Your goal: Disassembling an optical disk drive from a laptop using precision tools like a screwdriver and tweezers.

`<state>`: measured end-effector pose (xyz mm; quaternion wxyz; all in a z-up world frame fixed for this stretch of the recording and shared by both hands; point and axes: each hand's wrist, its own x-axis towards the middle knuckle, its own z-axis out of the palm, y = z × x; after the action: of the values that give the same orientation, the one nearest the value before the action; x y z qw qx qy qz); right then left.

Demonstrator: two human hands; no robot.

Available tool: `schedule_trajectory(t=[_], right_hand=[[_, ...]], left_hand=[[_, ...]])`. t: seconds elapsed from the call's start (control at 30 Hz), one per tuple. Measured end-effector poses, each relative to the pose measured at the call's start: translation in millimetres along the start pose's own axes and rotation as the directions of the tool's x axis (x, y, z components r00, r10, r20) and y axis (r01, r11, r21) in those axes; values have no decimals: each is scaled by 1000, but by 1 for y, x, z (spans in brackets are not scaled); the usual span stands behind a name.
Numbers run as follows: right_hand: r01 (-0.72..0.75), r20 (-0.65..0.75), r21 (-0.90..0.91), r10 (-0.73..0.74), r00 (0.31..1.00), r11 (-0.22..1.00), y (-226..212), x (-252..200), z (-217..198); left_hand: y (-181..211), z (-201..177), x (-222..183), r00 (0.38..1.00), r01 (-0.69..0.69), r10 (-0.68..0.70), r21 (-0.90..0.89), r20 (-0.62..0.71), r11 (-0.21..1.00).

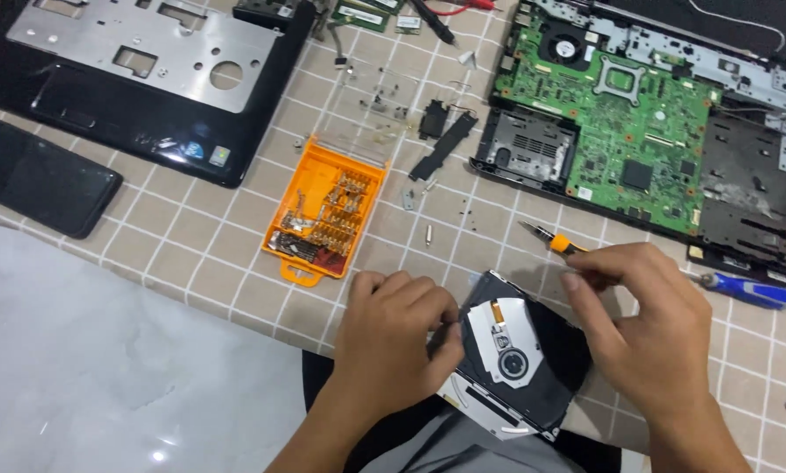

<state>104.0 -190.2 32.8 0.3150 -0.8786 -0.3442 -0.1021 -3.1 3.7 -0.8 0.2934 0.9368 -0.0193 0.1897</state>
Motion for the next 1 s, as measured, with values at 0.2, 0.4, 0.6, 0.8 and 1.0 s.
schedule_trajectory(t=[0.2, 0.4, 0.6, 0.8, 1.0], right_hand=[[-237, 27, -6, 237, 971, 971, 9, -1, 9], [-194, -16, -51, 193, 981, 980, 41, -26, -2], [-443, -115, 64, 447, 887, 894, 80, -61, -15], [-361, -71, -269, 355, 932, 893, 87, -70, -24], [-269, -95, -315, 251, 963, 910, 90, -74, -25]], left_hand=[[-7, -2, -1, 979, 203, -206, -235, 12, 951], [-14, -6, 2, 914, 302, -400, -543, -69, 784], [-15, -10, 1, 896, 345, -440, -530, -60, 774], [-7, 0, -1, 984, 168, -178, -211, -27, 963], [-4, 1, 1, 977, 215, -211, -177, 37, 960]])
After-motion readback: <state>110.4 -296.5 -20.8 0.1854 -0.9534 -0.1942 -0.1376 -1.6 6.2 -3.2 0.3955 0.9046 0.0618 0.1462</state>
